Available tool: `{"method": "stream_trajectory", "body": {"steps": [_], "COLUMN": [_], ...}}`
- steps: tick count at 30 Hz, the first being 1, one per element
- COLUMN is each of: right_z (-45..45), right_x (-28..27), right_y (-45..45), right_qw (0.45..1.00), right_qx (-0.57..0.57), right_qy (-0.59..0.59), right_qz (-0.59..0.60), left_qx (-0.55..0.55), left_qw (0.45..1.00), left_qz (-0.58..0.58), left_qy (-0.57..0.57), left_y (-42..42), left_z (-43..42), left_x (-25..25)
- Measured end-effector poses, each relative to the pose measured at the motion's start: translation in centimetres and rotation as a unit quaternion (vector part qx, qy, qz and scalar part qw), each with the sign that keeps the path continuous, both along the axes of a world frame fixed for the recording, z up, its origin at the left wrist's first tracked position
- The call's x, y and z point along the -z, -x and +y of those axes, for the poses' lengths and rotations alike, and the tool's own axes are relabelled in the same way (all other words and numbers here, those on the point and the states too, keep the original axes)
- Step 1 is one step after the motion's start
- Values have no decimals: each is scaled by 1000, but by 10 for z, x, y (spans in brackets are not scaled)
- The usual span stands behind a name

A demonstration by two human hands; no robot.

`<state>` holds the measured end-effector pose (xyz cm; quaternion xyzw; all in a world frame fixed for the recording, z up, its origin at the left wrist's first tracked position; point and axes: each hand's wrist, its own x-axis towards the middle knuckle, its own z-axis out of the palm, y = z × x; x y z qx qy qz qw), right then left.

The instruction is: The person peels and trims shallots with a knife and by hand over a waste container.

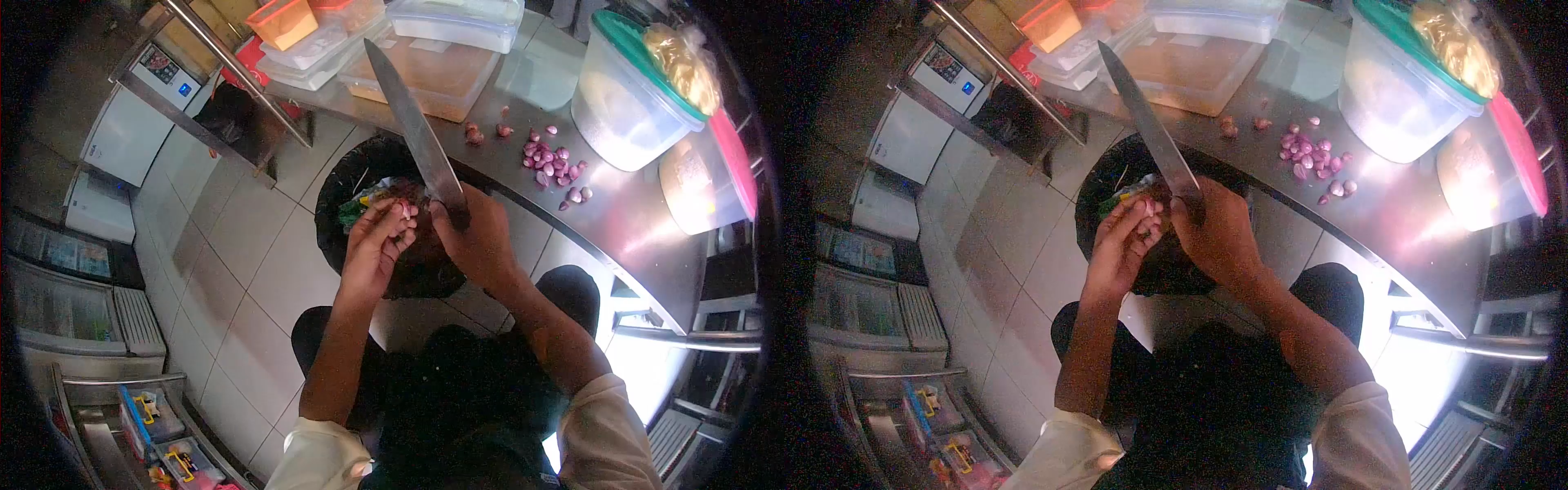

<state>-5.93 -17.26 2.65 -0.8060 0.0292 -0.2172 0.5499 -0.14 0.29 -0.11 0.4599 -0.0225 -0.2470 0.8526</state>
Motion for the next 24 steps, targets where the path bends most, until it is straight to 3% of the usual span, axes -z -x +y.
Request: {"method": "stream_trajectory", "body": {"steps": [2, 4, 7, 15, 24], "right_z": [-2, -4, -5, 3, 7], "right_x": [0, 4, 8, 4, 6], "right_y": [1, 0, -1, 1, 3], "right_qw": [1000, 995, 993, 994, 988], "right_qx": [0, 13, -18, -52, -61], "right_qy": [1, 88, 120, 89, 145], "right_qz": [26, 44, 6, -44, -3], "left_qx": [-14, -23, -36, -42, -55], "left_qw": [1000, 1000, 999, 999, 990], "left_qz": [11, -5, -15, 0, -129], "left_qy": [7, -3, -5, 34, -29], "left_y": [-2, 1, 1, 3, 4], "left_z": [1, 0, 1, -2, -8], "left_x": [0, -6, -2, 3, 13]}}
